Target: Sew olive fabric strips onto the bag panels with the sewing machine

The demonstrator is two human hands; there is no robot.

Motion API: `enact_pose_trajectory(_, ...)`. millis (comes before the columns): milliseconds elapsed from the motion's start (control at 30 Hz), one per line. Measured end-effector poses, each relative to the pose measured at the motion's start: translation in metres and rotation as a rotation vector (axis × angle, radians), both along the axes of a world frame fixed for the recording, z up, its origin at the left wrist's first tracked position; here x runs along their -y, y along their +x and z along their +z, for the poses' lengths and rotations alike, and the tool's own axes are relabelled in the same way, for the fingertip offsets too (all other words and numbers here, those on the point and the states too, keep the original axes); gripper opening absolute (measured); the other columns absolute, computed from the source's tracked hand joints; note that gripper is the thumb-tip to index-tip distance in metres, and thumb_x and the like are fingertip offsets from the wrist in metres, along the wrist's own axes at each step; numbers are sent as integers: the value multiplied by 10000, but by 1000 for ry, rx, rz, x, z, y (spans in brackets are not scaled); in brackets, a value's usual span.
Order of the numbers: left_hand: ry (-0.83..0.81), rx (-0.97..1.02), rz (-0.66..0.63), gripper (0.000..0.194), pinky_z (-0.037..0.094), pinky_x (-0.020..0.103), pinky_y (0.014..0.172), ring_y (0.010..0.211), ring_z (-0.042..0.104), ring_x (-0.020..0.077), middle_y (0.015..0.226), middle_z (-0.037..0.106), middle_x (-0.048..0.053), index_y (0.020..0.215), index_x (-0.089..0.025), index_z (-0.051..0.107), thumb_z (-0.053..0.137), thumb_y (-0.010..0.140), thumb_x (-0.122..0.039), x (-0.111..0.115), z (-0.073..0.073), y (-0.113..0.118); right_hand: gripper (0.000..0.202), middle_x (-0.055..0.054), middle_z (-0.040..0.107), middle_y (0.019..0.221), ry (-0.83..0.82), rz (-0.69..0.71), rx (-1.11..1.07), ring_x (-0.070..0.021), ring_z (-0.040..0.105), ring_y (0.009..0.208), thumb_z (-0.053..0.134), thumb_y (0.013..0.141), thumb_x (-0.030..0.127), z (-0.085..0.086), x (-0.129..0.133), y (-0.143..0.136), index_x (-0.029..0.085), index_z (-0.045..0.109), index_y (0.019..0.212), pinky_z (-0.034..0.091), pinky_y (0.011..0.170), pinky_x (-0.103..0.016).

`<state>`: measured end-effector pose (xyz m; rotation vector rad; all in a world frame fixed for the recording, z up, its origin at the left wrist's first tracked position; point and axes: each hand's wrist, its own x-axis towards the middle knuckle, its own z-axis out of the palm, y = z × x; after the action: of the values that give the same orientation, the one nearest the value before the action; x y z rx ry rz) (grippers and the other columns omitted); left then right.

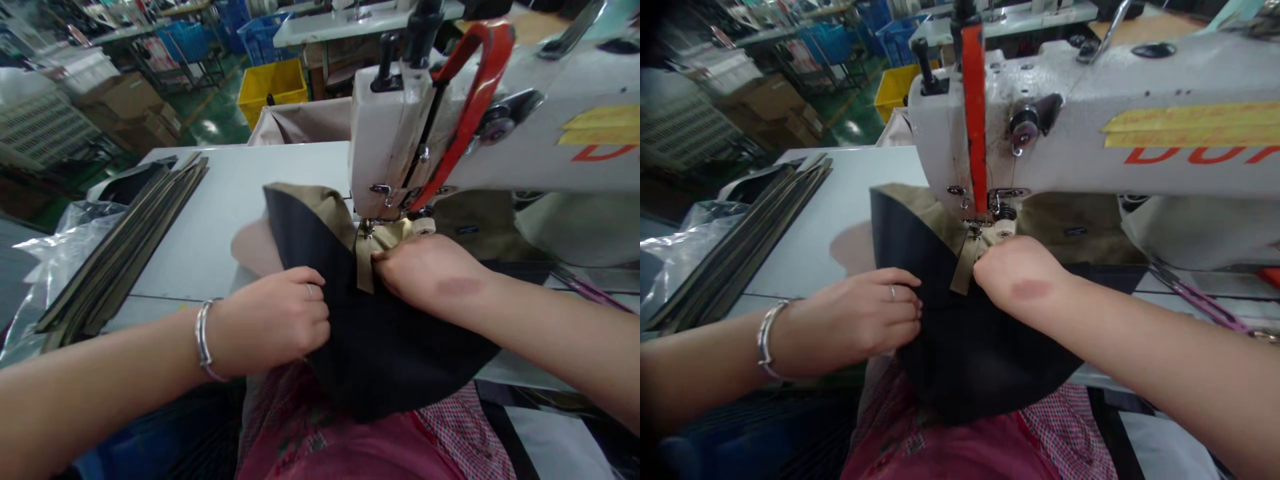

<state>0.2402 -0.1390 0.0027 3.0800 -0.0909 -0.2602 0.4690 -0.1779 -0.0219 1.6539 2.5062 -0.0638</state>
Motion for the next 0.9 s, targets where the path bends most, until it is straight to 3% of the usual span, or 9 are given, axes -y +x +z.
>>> enact_pose_trajectory(100,-53,-62,194,157,402,426,1025,871,646,182,887,702,21,999,-200,647,541,885,-216,-10,6,-9,186,-131,718,760,-25,-46,51,-299,689,681,569,837,235,1,-3,3,164,703,730,473,557,-356)
enact_pose_trajectory(167,-60,-64,328,308,457,430,903,814,631,213,839,680,42,1065,-170,616,557,887,-414,1,1,-1,181,-111,722,786,-56,-52,76,-314,691,720,622,813,346,5,-6,3,194,718,794,484,570,-366)
enact_pose_trajectory(300,-52,89,291,785,465,448,823,952,572,286,1036,630,115,1212,-111,540,487,782,-766,45,-22,33,275,-139,718,825,-134,-61,146,-317,687,777,577,847,406,17,-11,-2,185,738,884,490,624,-381)
enact_pose_trajectory(400,-4,167,304,515,466,409,798,993,544,265,1150,575,126,1253,-92,504,505,915,-480,70,-39,56,249,-150,719,811,-182,-86,174,-281,688,745,503,864,238,25,-11,-11,170,741,890,473,606,-349)
enact_pose_trajectory(500,-38,171,233,180,458,361,701,854,548,215,972,594,69,1011,-146,591,436,945,-209,76,-45,62,271,-167,724,851,-165,-75,166,-280,690,769,487,847,211,25,-4,-18,144,733,938,466,608,-342)
enact_pose_trajectory(600,-137,113,49,117,446,344,650,774,547,196,846,597,43,835,-171,591,501,907,-194,70,-35,45,337,-187,722,876,-83,-60,137,-291,686,779,458,877,294,18,5,-20,114,725,976,464,616,-357)
enact_pose_trajectory(667,-177,-3,30,76,447,347,655,760,564,199,795,613,32,763,-182,591,592,836,-201,65,-25,21,344,-175,725,878,-34,-54,108,-288,682,754,460,882,320,11,8,-18,124,725,980,457,599,-359)
enact_pose_trajectory(767,-245,-199,212,79,452,334,667,739,610,200,754,648,20,726,-198,626,676,753,-253,58,-10,-18,346,-166,724,888,27,-45,74,-289,676,755,476,890,363,0,11,-13,138,727,966,460,628,-374)
enact_pose_trajectory(900,-254,-248,584,382,423,299,589,631,631,187,682,658,36,761,-195,655,447,942,-460,42,-10,-32,351,-168,709,855,69,-45,45,-303,666,777,500,888,396,-9,10,-8,127,726,907,469,696,-407)
